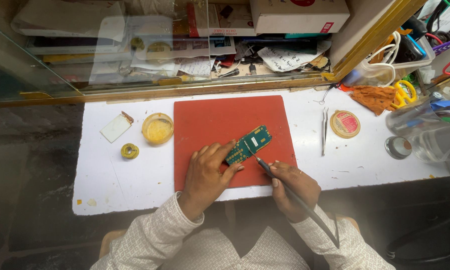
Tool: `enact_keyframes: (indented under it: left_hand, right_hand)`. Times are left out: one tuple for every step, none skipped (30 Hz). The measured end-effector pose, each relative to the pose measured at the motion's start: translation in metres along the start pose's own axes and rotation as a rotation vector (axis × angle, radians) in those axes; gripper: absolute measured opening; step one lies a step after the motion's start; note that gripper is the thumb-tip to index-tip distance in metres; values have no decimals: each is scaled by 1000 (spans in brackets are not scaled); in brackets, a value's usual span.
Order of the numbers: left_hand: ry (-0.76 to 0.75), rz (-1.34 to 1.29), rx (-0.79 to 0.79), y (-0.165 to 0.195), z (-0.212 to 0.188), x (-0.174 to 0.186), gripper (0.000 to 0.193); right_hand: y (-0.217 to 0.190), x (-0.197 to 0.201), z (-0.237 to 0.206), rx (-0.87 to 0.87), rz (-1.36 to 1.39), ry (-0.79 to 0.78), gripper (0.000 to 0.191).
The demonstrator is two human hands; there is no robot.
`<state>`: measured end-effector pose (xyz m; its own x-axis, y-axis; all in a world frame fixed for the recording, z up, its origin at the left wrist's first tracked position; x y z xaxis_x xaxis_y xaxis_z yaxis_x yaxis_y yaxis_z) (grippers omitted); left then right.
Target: The person solders a green circuit board on a red mat at a repair bench, holding the board steady with one hand while applying a soldering iron to its contacts. They reposition the board and continue soldering different points, then set the board down and handle a small white component.
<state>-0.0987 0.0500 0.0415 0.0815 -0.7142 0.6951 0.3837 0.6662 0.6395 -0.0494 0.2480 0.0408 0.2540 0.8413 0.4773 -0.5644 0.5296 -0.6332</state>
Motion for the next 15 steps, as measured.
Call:
enact_keyframes:
  left_hand:
    - [0, 2, 0, 0, 0, 0, 55]
    - [-1, 2, -1, 0, 0, 0, 55]
    - [-1, 2, -3, 0, 0, 0, 55]
    - [-1, 2, -4, 1, 1, 0, 55]
    - [-1, 0, -5, 1, 1, 0, 55]
    - [0, -1, -5, 1, 0, 0, 55]
    - [0, -3, -5, 1, 0, -1, 55]
    - [-1, 0, -4, 1, 0, -1, 56]
    - [-2, 2, -3, 0, 0, -1, 56]
    - [-3, 5, -2, 0, 0, -2, 56]
    - [-2, 6, -4, 0, 0, -2, 56]
    - [-1, 7, -5, 0, 0, -2, 56]
    - [0, 9, -6, 0, 0, -2, 55]
    - [0, 8, -6, -1, 0, -2, 55]
    - [0, 8, -6, -1, 0, -2, 56]
  right_hand:
    - [0, 0, 0, 0, -6, 3, 19]
    - [1, 1, 0, -10, 0, 6, 19]
    - [2, 1, 0, -21, 6, 8, 19]
    - [3, 2, 0, -31, 12, 11, 19]
    - [3, 2, 0, -26, 13, 14, 19]
    - [2, 2, 0, -20, 15, 17, 19]
    - [2, 2, 0, -15, 16, 20, 18]
    - [1, 1, 0, -15, 14, 9, 19]
    - [1, 1, 0, -15, 13, -3, 19]
    - [1, 0, 0, -15, 11, -14, 20]
    - [0, 0, 1, -8, 2, -13, 20]
    - [0, 0, 1, -1, -8, -13, 20]
    - [-1, -1, 1, 6, -18, -12, 20]
    - [0, 0, 1, -4, -5, -11, 20]
    - [1, 1, 1, -14, 8, -9, 20]
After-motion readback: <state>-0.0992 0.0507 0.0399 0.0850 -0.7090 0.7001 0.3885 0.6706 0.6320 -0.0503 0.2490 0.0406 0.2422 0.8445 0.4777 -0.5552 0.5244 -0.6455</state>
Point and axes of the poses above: each hand's wrist, its own z-axis towards the middle knuckle, its own x-axis out of the back of the hand, y = z × x, the point moved 10 cm from there along z, towards the middle knuckle, and after that the axes turned 1 degree about -y, right-handed, at the moved point
